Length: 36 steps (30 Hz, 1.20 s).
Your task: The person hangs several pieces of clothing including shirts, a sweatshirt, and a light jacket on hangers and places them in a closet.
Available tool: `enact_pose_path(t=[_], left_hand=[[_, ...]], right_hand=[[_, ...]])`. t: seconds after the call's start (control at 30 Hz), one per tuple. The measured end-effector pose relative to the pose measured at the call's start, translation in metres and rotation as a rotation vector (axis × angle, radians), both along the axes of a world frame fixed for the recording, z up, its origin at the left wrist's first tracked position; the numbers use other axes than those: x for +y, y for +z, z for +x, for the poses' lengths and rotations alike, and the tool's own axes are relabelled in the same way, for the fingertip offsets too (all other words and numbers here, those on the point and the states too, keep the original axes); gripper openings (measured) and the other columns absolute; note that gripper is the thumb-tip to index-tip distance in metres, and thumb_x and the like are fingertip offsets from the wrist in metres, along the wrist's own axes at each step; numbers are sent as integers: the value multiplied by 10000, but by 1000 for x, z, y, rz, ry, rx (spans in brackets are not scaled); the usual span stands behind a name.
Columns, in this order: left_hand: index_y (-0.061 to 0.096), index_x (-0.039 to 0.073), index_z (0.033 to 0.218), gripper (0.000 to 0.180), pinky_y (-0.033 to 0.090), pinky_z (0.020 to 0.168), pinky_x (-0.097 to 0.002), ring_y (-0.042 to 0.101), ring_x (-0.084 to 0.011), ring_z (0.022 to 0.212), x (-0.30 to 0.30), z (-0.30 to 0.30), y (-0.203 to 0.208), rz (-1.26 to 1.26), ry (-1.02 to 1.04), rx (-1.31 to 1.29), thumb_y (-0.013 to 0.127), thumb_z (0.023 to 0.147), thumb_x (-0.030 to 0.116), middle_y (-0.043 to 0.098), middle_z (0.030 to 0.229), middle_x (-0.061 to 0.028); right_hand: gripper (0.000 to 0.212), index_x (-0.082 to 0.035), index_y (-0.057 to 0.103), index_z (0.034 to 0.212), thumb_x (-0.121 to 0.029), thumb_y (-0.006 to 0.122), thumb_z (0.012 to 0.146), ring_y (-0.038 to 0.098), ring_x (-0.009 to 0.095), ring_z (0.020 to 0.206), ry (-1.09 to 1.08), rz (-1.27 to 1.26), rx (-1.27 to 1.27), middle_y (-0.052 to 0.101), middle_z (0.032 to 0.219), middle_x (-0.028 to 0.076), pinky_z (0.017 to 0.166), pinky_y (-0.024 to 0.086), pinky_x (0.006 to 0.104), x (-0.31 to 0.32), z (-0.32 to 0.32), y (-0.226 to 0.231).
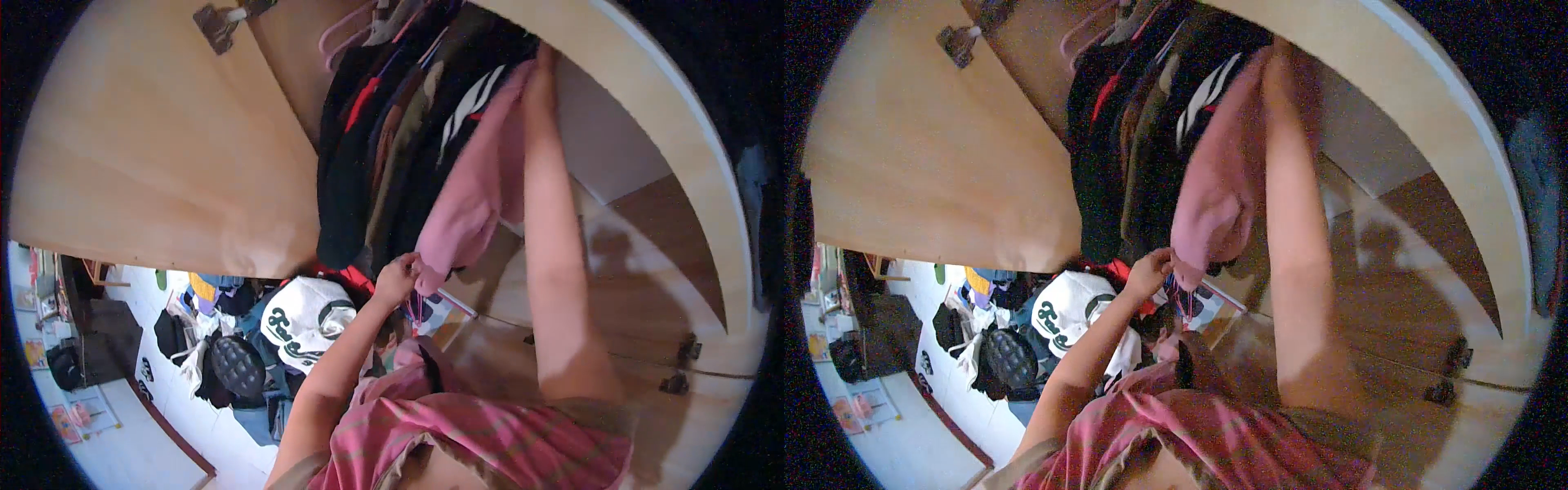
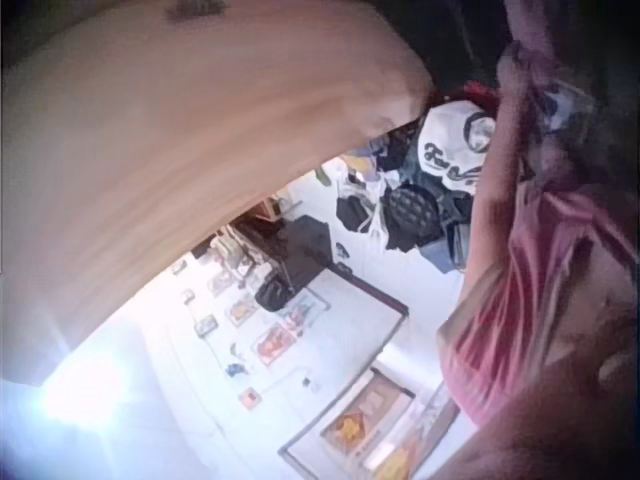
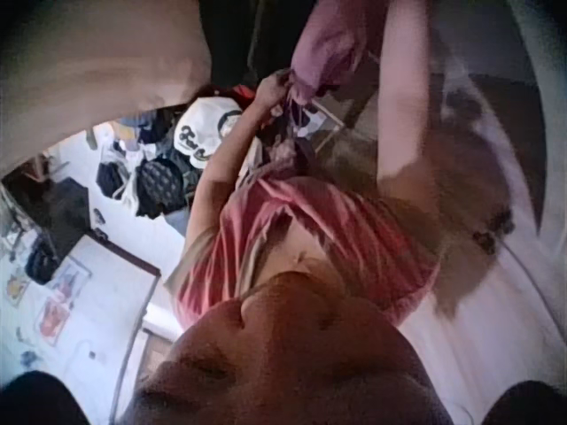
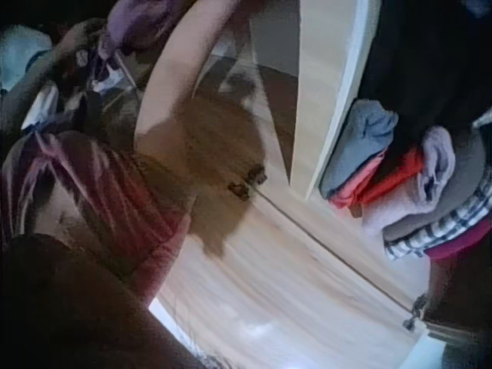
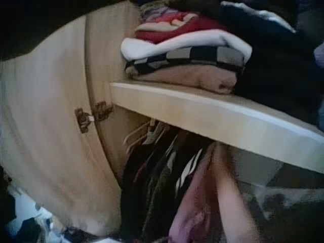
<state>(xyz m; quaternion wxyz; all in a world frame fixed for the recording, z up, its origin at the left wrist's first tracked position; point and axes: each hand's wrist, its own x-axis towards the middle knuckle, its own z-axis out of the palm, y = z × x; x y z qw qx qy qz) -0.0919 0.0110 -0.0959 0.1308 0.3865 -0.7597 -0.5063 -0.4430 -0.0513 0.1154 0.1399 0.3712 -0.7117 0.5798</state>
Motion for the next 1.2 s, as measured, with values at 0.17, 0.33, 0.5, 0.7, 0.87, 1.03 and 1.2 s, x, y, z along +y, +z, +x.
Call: enact_pose_path(t=[0.17, 0.33, 0.5, 0.7, 0.87, 1.03, 1.2], left_hand=[[604, 135, 1141, 347, 480, 828, -422, 607, -345, 948, 11, 46, -35, 8, 72, -219, 581, 820, 265, 616, 1069, -178], [604, 141, 1132, 385, 478, 825, -435, 598, -360, 964, 47, 137, -119, 210, 44, -482, 592, 788, 313, 624, 1041, -192], [599, 158, 1146, 411, 477, 844, -427, 597, -348, 982, 95, 233, -168, 359, 152, -741, 642, 774, 327, 613, 1078, -185], [380, 126, 1322, 706, 327, 1009, -460, 368, -426, 1214, 106, 284, -202, 49, 366, -865, 719, 718, 264, 364, 1345, -247], [307, 137, 1407, 753, 158, 1041, -594, 182, -371, 1353, 75, 297, -244, -206, 337, -979, 645, 775, 369, 176, 1476, -200], [314, 142, 1409, 722, 105, 1017, -653, 167, -385, 1350, 60, 306, -299, -389, 302, -1077, 581, 799, 419, 158, 1486, -198], [235, 73, 1402, 793, 81, 997, -696, 137, -493, 1327, 66, 310, -364, -601, 252, -936, 577, 757, 385, 140, 1453, -282]], right_hand=[[675, -16, 257, 1405, -430, 449, 908, 268, 258, 1334, 7, 89, 8, 258, 1462, 140, 1080, 242, 362, 29, 43, -94], [643, -12, 299, 1389, -382, 489, 899, 294, 268, 1324, 333, 735, -406, 295, 1447, 160, 1074, 260, 360, 123, 147, -276], [555, -16, 499, 1267, -364, 591, 845, 499, 288, 1167, 886, 1660, -802, 555, 1222, 184, 989, 378, 362, 210, 269, -352], [424, -32, 611, 1075, -367, 591, 816, 612, 320, 897, 572, 1451, -780, 640, 995, 162, 794, 474, 396, 250, 321, -491], [355, -51, 620, 1060, -317, 562, 832, 584, 341, 994, 451, 1532, -702, 625, 1062, 172, 842, 456, 400, 228, 336, -585], [349, -27, 601, 1095, -265, 547, 846, 577, 352, 978, 459, 1751, -421, 613, 1048, 191, 814, 473, 436, 200, 334, -689], [422, -42, 398, 1323, -176, 456, 928, 411, 274, 1210, 660, 2014, 47, 459, 1311, 136, 1012, 321, 407, 231, 297, -817]])
